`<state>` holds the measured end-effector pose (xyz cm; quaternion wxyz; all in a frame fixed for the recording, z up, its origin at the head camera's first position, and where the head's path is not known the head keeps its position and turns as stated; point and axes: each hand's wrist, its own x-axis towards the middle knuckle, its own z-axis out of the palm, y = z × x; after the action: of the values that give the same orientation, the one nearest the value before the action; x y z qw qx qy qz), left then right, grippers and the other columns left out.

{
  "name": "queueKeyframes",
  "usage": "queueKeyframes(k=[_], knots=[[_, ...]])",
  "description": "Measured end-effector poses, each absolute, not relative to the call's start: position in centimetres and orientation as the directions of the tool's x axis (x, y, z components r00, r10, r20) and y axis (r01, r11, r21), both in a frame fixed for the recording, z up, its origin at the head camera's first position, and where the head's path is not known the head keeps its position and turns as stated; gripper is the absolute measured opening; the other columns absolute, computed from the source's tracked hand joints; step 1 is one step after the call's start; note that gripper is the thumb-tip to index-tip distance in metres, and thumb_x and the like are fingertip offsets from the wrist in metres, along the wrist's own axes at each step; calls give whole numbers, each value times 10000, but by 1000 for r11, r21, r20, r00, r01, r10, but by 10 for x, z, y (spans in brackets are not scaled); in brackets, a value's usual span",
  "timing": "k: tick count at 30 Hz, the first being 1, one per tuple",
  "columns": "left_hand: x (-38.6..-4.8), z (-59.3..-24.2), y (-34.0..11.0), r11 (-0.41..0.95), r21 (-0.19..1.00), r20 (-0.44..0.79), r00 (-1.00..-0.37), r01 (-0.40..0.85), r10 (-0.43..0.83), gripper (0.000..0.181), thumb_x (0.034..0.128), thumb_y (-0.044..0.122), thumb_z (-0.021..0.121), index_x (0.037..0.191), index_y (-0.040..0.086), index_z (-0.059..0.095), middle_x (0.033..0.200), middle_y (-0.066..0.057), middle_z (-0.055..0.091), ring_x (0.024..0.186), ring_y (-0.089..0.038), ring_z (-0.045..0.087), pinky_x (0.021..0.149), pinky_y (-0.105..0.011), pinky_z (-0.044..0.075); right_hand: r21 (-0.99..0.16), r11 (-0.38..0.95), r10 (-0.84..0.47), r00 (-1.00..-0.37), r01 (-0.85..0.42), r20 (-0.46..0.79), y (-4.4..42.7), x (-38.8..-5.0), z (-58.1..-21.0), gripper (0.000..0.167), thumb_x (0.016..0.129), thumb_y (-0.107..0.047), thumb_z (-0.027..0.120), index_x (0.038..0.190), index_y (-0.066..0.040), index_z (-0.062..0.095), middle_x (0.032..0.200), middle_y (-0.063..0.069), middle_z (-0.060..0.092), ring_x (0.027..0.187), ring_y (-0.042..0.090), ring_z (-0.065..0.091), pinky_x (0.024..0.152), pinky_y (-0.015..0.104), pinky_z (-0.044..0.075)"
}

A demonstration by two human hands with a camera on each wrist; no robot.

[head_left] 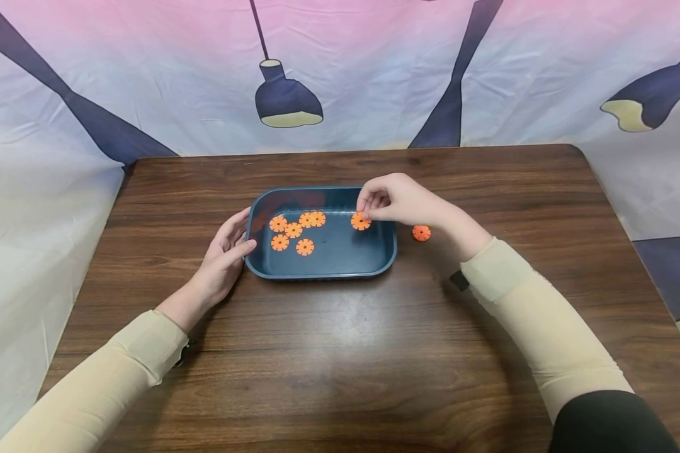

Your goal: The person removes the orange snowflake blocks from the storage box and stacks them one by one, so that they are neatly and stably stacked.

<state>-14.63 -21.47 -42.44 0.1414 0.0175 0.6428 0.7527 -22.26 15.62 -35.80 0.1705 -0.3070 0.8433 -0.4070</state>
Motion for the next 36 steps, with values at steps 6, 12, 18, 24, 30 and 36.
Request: queueKeyframes(k=[6,12,18,24,30,36], knots=[[-146,-424,-215,-128,973,-159,-958,-193,237,581,1068,16,516,1605,210,403,1592,39,423,1604,-249,231,1130,-145,399,-803,492,-611,-790,-336,-43,175,-221,-358,60,964,-32,745,1022,-47,749,948,87,756,881,197,679,812,235,560],[-146,-424,-215,-125,973,-161,-957,-195,239,580,1066,16,517,1600,216,410,1608,25,409,1616,-261,217,1129,-143,400,-802,520,-563,-824,-294,-63,195,-220,-357,68,965,-39,735,1027,-61,753,948,77,752,871,191,678,787,221,545],[-146,-425,-215,-124,974,-155,-959,-189,239,586,1065,12,515,1606,210,403,1603,30,415,1618,-267,217,1132,-144,402,-790,550,-522,-850,-273,-70,213,-218,-357,60,959,-46,762,1017,-50,752,936,77,739,853,130,658,805,192,548],[-146,-425,-215,-126,974,-154,-959,-188,238,584,1068,13,514,1605,213,404,1592,41,422,1611,-254,228,1130,-141,401,-767,591,-484,-870,-250,-90,230,-214,-360,55,953,-41,767,1007,-44,758,922,77,739,831,102,643,782,179,530],[-146,-425,-215,-128,974,-152,-960,-186,235,586,1067,13,518,1608,206,400,1573,57,437,1598,-235,249,1138,-144,398,-748,623,-465,-877,-229,-119,243,-214,-374,53,950,-21,761,1002,-29,765,905,83,741,801,73,630,752,179,518],[-146,-425,-215,-124,973,-160,-959,-193,235,577,1070,21,517,1600,224,409,1574,58,434,1612,-248,232,1140,-143,395,-772,612,-453,-877,-172,-164,249,-213,-387,61,946,-10,759,1004,6,763,893,105,743,777,68,628,730,175,516]])
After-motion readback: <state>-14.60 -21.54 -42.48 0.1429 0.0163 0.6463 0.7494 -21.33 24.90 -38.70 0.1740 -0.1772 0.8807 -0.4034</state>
